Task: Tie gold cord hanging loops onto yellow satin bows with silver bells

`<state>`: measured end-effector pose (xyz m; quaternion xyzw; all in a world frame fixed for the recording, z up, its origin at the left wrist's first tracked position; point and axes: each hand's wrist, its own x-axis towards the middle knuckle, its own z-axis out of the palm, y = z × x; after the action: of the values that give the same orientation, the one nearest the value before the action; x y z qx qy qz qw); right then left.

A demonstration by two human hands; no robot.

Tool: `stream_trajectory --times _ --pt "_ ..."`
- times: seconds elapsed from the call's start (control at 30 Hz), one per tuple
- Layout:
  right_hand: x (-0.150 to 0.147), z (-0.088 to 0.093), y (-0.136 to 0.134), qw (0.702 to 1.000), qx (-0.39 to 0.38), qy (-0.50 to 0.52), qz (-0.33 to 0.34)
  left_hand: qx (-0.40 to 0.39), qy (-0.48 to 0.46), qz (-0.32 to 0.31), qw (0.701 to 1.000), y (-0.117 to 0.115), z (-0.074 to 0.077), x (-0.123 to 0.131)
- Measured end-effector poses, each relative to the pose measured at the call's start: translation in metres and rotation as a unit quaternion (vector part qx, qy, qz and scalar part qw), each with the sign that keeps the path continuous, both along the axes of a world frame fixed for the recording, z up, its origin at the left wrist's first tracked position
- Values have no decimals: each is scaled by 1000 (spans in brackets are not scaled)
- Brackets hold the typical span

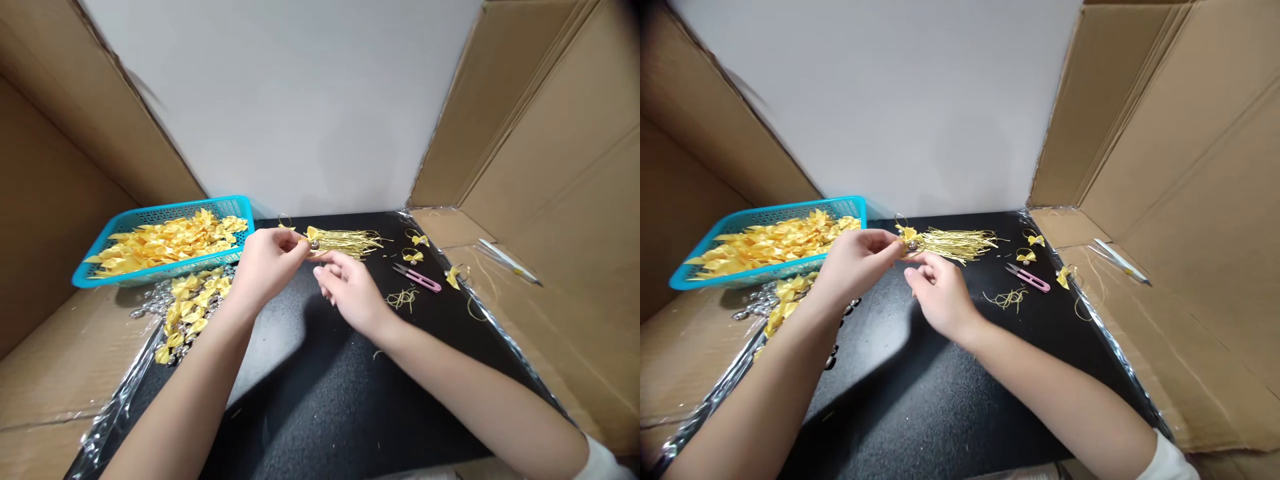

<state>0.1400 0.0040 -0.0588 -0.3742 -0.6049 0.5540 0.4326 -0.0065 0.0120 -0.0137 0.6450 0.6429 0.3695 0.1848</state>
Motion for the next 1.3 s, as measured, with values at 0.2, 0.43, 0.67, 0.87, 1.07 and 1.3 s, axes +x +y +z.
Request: stream_trajectory --times 0.2,0.43,0.67,0.87,1.07,1.3 --pt "-21 -18 -18 976 -44 195 -87 153 176 57 971 -17 6 15" --pt "-19 0 -17 915 -164 348 -124 248 176 25 952 -23 3 21" --pt "-8 0 -3 848 -352 394 -43 175 87 -24 980 -24 6 22" --pt "9 10 19 839 -357 407 -54 135 78 -68 985 -24 6 20" --pt "38 32 34 944 -100 306 -73 90 130 -65 985 -17 1 17" --pt "63 53 30 979 145 107 -90 33 123 -90 988 -7 -10 17"
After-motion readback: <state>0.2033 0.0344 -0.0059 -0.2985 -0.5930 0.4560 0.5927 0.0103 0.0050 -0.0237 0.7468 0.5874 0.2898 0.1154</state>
